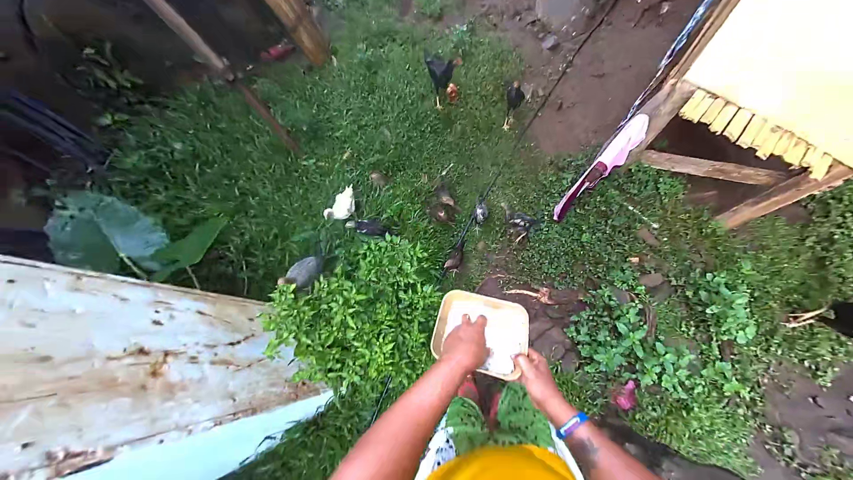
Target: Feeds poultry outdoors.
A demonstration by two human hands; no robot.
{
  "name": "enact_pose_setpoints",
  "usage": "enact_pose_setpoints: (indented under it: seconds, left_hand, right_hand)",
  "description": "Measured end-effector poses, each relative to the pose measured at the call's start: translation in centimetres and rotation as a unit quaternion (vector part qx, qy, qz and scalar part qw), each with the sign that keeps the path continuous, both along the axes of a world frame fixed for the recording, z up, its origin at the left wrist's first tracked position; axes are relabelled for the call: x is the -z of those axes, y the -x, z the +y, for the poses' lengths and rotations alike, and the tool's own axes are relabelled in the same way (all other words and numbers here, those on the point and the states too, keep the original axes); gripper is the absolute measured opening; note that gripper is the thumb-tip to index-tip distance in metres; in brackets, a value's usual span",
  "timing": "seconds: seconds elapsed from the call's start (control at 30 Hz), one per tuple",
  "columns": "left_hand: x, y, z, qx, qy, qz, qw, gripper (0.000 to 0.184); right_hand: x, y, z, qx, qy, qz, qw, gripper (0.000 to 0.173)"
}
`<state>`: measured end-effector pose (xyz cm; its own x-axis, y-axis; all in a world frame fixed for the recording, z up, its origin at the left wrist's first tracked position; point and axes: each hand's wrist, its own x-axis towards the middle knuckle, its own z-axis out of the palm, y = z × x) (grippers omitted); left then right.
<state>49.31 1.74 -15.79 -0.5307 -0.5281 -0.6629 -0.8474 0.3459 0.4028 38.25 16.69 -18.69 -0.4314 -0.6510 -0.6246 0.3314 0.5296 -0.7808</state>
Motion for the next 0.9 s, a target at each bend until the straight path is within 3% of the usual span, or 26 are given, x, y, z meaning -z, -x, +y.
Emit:
enact_pose_setpoints:
  seconds: [0.1, 0.2, 0.37, 0.53, 0.6, 0.73, 0.83, 0.9]
  left_hand:
    - [-0.7, 1.9, -3.3, 0.014, -0.019, 0.065, 0.998, 0.041]
    - [-2.0, 4.1, -8.1, 0.013, 0.036, 0.05, 0.998, 0.033]
    - [0.8, 9.6, -16.6, -0.088, 0.105, 0.033, 0.99, 0.082]
    - [4.0, 16.6, -24.0, -0.188, -0.01, 0.009, 0.982, 0.09]
    - [3.8, 19.6, -26.9, -0.158, -0.073, 0.007, 0.985, 0.079]
    - [4.4, 26.6, -30.6, -0.044, -0.115, 0.081, 0.989, 0.035]
    - [3.0, 32.2, -33.9, -0.032, -0.101, 0.117, 0.987, 0.023]
    - [1.6, 35.2, -36.6, -0.025, -0.089, 0.125, 0.988, 0.03]
  right_hand:
    - [-0.7, 1.8, -4.5, -0.014, -0.002, -0.016, 1.0, 0.032]
    - [-0.5, 4.6, -8.2, -0.048, 0.01, -0.014, 0.999, 0.033]
    - [0.0, 11.4, -16.7, -0.084, 0.012, 0.079, 0.993, 0.034]
    - [2.8, 19.6, -26.3, -0.064, -0.017, 0.033, 0.997, 0.035]
    - [2.8, 22.5, -29.7, -0.061, -0.031, 0.021, 0.997, 0.035]
    - [2.0, 28.7, -33.5, -0.046, -0.074, 0.039, 0.995, 0.032]
    - [1.4, 33.3, -35.9, -0.022, -0.078, 0.052, 0.995, 0.033]
    - [1.0, 35.6, -37.5, -0.008, -0.071, 0.058, 0.996, 0.034]
